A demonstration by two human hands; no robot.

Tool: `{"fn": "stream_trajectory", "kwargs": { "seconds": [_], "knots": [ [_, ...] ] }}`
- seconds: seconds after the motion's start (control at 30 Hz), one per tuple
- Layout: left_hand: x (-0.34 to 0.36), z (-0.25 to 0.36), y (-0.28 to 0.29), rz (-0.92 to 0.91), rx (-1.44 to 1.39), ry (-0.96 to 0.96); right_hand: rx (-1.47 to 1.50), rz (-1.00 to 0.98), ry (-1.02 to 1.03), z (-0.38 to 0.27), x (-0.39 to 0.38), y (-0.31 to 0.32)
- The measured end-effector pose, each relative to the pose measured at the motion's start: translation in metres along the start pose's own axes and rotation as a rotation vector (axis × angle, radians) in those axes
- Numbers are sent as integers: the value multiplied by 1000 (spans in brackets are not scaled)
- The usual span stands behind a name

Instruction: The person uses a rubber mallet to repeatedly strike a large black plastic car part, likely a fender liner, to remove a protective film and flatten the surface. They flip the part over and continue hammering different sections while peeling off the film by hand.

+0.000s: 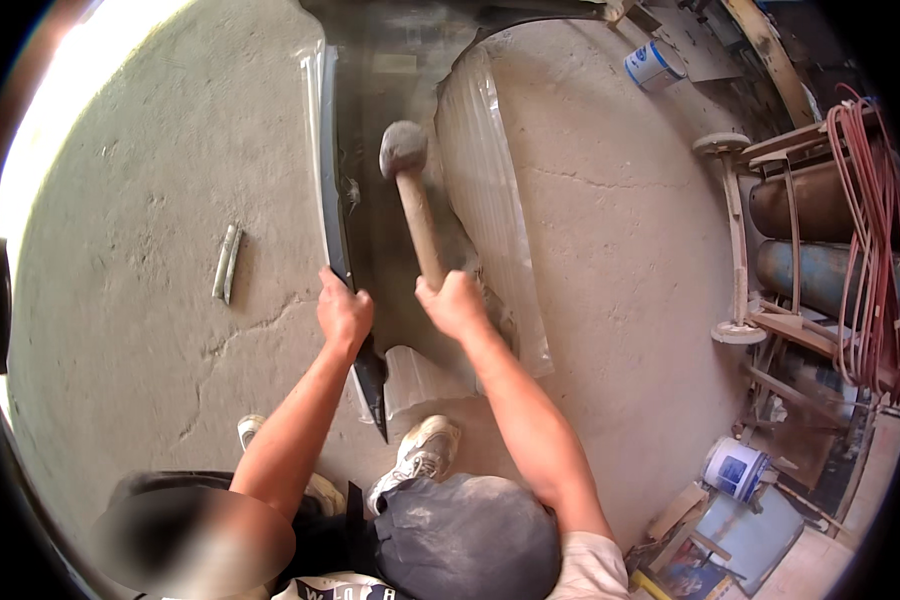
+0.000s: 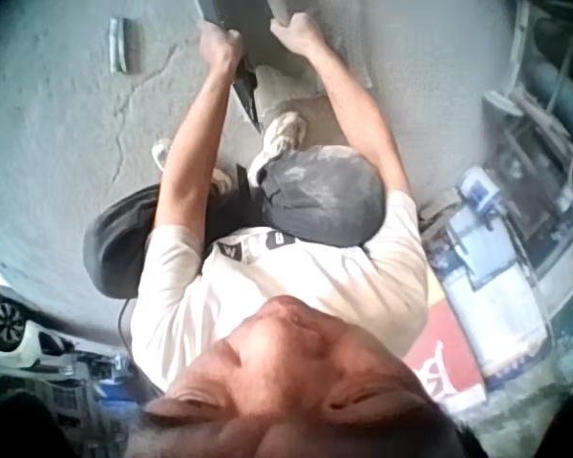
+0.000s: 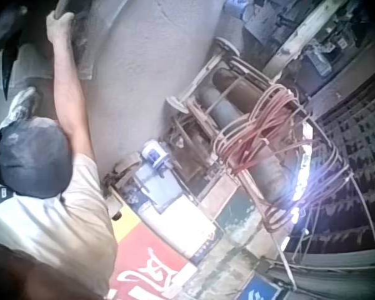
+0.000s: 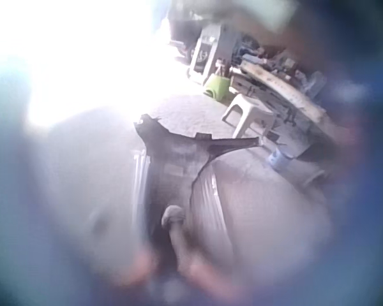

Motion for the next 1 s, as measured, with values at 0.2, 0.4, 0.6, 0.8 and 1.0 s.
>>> {"fn": "stream_trajectory", "kwargs": {
  "seconds": [0.2, 0.4, 0.6, 0.8, 1.0],
  "knots": [
    [16, -9, 6, -4, -17, 37, 832, 242, 162, -109, 0, 128],
    [11, -13, 15, -7, 13, 37, 886, 624, 560, -141, -2, 147],
    [9, -10, 4, -56, -14, -36, 29, -66, -69, 0, 24, 6],
    [18, -22, 3, -7, 18, -9, 815, 223, 154, -96, 15, 125],
    [15, -24, 13, -10, 2, 28, 885, 617, 579, -160, 7, 169]
  ]
}}
Point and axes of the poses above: each hand's wrist, its own x-axis towards the middle knuckle, its own y-axis out of the back of the hand, z = x × y, the point moved 3 cm from there along x, towards the middle knuckle, and after that the axes turned 7 degrees about y, right-handed, at the moved point
